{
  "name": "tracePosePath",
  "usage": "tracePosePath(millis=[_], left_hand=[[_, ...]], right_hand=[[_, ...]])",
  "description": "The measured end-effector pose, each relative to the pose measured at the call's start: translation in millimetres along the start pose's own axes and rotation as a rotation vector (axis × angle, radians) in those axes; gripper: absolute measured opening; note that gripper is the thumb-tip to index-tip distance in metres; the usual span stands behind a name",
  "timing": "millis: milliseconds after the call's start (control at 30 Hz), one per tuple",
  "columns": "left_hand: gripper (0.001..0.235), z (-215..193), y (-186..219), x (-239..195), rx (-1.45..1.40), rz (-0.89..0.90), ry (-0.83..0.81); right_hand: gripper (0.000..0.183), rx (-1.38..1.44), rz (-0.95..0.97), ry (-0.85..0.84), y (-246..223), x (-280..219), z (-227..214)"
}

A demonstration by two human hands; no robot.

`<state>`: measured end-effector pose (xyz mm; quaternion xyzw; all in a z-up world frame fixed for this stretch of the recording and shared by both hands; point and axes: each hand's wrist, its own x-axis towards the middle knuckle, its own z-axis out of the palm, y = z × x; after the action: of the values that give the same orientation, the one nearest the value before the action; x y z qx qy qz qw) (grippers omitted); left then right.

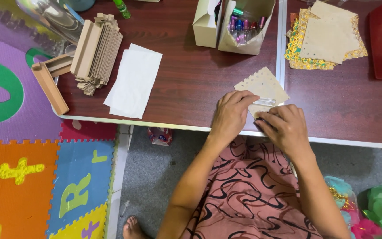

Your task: The person rolls square patterned paper around a pen to form small cylinders and secures them with tape. They repeat this process multiple times, stacking the finished cylinders on the table.

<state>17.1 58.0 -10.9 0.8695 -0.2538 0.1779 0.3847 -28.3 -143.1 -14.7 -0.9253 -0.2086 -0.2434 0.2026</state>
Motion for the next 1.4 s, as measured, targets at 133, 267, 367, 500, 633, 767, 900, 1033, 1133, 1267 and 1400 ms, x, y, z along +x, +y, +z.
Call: tracePosePath(millis=[133, 267, 367, 500, 633, 767, 900, 1033, 1133, 1267, 1400], left_hand=[[0.031, -3.2, 1.3, 1.5, -0.026, -0.008, 0.018], [0.030, -0.1, -0.5, 0.8, -0.013, -0.009, 0.035], [0.029, 0.4, -0.9, -0.1, -0.015, -0.012, 0.043], [0.029, 6.6, -3.5, -1.4, 0.013, -0.015, 0.071], [0.027, 4.6, 1.0, 1.6, 0.023, -0.021, 0.088], [0.020, 9.2, -2.8, 3.1, 0.004, -0.032, 0.105], [0.016, 11.0, -3.6, 4.8, -0.033, -0.091, 0.071], [0.014, 13.9, -4.8, 6.4, -0.042, -0.134, 0.050], [0.014, 8.4, -2.5, 9.2, -0.067, -0.161, 0.036], [0.015, 5.7, -0.5, 9.2, -0.069, -0.156, 0.033], [0.015, 3.1, 1.9, 9.0, -0.065, -0.147, 0.044]], right_hand=[[0.009, -0.054, -0.051, 0.022, -7.8, 9.3, 1.1], [0.007, -0.167, -0.096, 0.044, -3.2, 9.1, 11.4], [0.007, -0.181, -0.094, 0.068, 3.4, 7.4, 16.6], [0.007, -0.165, -0.047, 0.062, 12.1, 17.3, 10.8], [0.005, -0.201, 0.017, 0.022, 7.9, 32.9, 5.1], [0.001, -0.088, 0.165, -0.074, 12.7, 38.3, 10.2], [0.008, 0.228, 0.211, -0.066, 16.0, 42.5, 0.0], [0.010, 0.294, 0.266, -0.031, 22.7, 35.7, -14.9], [0.019, 0.321, 0.288, -0.043, 22.4, 34.5, -15.3], [0.018, 0.307, 0.295, -0.054, 10.1, 40.7, -14.5], [0.007, 0.285, 0.365, -0.063, 8.7, 42.6, -8.3]])
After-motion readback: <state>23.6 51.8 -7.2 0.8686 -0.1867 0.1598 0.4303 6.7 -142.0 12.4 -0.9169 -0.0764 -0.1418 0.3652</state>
